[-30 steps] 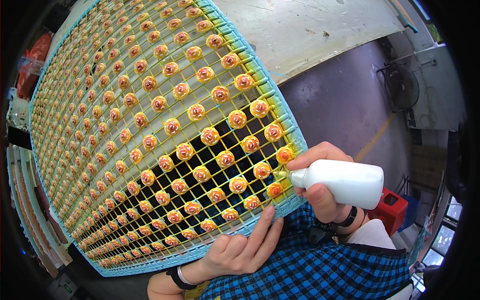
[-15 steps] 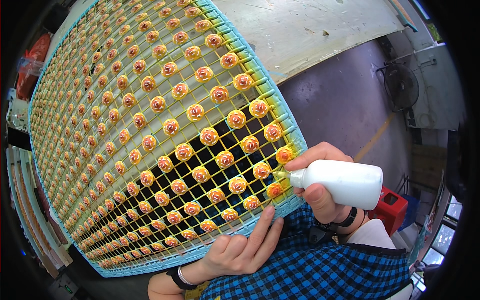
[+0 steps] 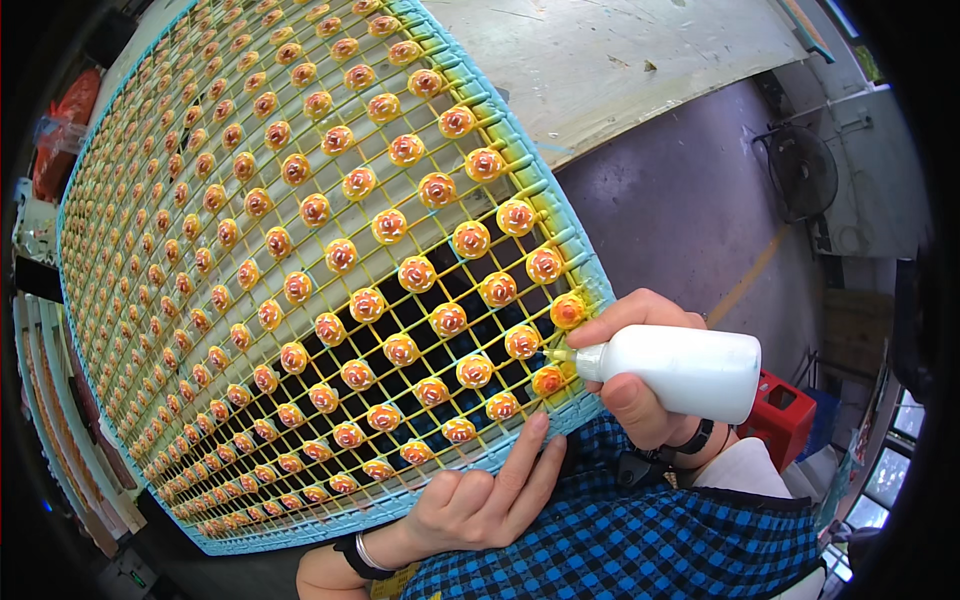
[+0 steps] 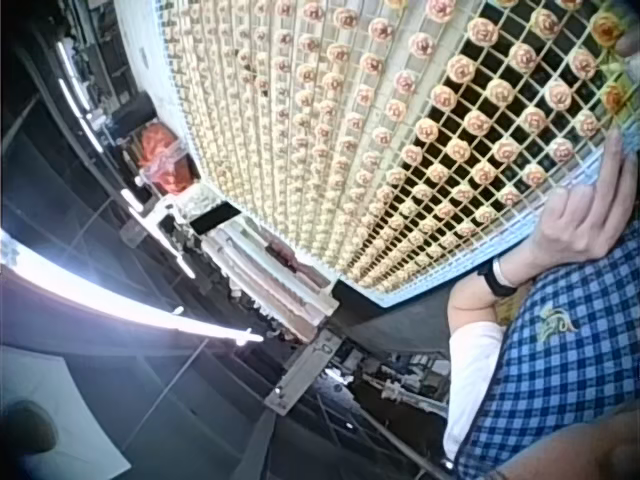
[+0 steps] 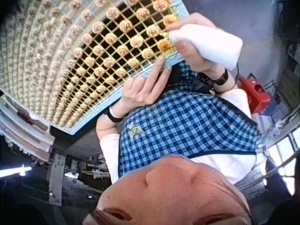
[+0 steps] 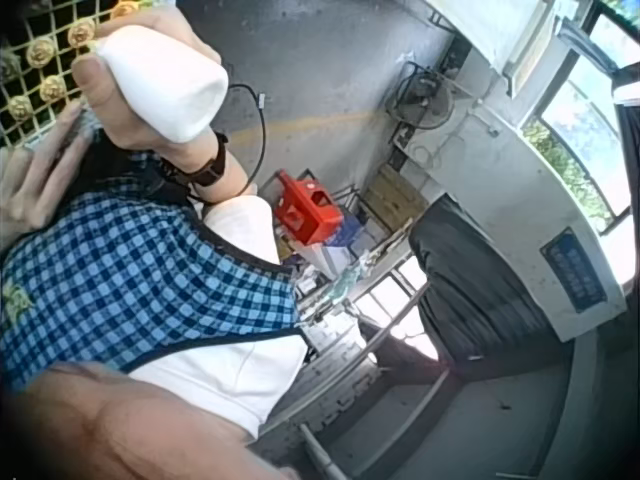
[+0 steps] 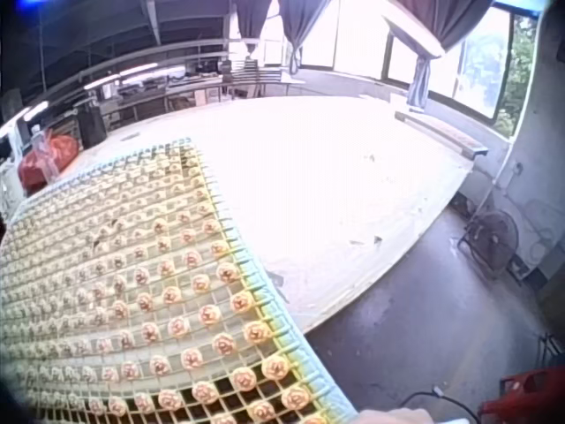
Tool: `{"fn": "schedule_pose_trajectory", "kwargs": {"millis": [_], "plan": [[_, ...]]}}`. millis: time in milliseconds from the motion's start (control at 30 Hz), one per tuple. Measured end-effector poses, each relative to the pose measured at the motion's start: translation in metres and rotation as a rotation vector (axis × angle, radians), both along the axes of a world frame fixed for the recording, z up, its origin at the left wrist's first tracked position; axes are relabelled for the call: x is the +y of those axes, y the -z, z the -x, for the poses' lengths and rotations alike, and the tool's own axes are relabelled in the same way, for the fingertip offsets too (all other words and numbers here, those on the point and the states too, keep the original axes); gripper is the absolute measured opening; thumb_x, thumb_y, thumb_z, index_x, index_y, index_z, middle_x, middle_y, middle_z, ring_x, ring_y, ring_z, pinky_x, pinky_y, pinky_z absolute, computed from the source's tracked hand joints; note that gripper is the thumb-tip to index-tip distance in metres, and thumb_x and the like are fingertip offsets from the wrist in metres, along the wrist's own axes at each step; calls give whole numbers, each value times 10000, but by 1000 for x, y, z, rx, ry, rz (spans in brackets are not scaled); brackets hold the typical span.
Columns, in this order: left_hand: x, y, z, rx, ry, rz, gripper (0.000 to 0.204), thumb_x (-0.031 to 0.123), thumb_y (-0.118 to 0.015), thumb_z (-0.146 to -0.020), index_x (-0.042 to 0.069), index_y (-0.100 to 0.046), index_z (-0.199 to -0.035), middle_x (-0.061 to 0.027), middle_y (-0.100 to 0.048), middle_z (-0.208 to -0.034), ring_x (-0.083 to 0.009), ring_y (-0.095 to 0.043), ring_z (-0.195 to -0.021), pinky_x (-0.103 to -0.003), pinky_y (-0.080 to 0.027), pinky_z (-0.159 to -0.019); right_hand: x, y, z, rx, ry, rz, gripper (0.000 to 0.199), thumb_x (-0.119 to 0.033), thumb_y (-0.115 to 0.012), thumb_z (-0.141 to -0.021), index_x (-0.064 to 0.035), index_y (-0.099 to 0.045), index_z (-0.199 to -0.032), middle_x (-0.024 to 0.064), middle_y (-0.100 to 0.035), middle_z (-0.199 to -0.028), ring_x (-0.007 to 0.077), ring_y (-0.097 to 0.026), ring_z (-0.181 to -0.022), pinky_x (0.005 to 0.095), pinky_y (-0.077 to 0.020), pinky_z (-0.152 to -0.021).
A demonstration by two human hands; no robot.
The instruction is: Applying small drops of yellow adhesive to individual components in a grid using a squeeze bottle.
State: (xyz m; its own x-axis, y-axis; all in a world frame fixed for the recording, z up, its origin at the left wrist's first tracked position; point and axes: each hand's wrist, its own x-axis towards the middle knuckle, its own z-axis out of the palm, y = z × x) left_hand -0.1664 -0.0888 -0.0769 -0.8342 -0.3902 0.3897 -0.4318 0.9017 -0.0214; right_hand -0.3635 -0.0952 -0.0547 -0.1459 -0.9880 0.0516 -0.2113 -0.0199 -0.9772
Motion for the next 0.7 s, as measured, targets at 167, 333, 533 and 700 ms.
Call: {"fn": "schedule_pose_trajectory", "kwargs": {"millis": [167,333,533,700], "plan": [[0,0,0,-6,5,-1,239,184,-519,-800,218,-673,-979,-24,-636,-1087,-54,-217,-494,-194,-193,-472,2,-1,0,-26,26,-21,347,-346,-675,-777,-8,-619,-830,70,-606,-695,160,-613,-546,246,-469,-490],[-1,0,0,-5,4,-1,241,182,-515,-800,219,-673,-979,-23,-635,-1088,-55,-217,-498,-195,-194,-473,2,1,1,-41,34,-5,340,-332,-678,-777,-3,-619,-842,68,-604,-698,148,-610,-565,241,-467,-504],[-2,2,0,35,8,3,227,169,-505,-807,206,-671,-958,-6,-644,-1073,-27,-191,-453,-181,-151,-442,2,1,1,-71,62,-35,330,-312,-687,-770,-3,-617,-862,73,-611,-707,136,-610,-589,235,-470,-526],[-2,2,1,32,6,11,232,171,-505,-806,204,-669,-966,-4,-643,-1075,-27,-192,-453,-181,-150,-442,1,0,0,-36,54,-38,330,-310,-691,-767,-2,-613,-857,78,-619,-723,138,-615,-595,234,-476,-535]]}}
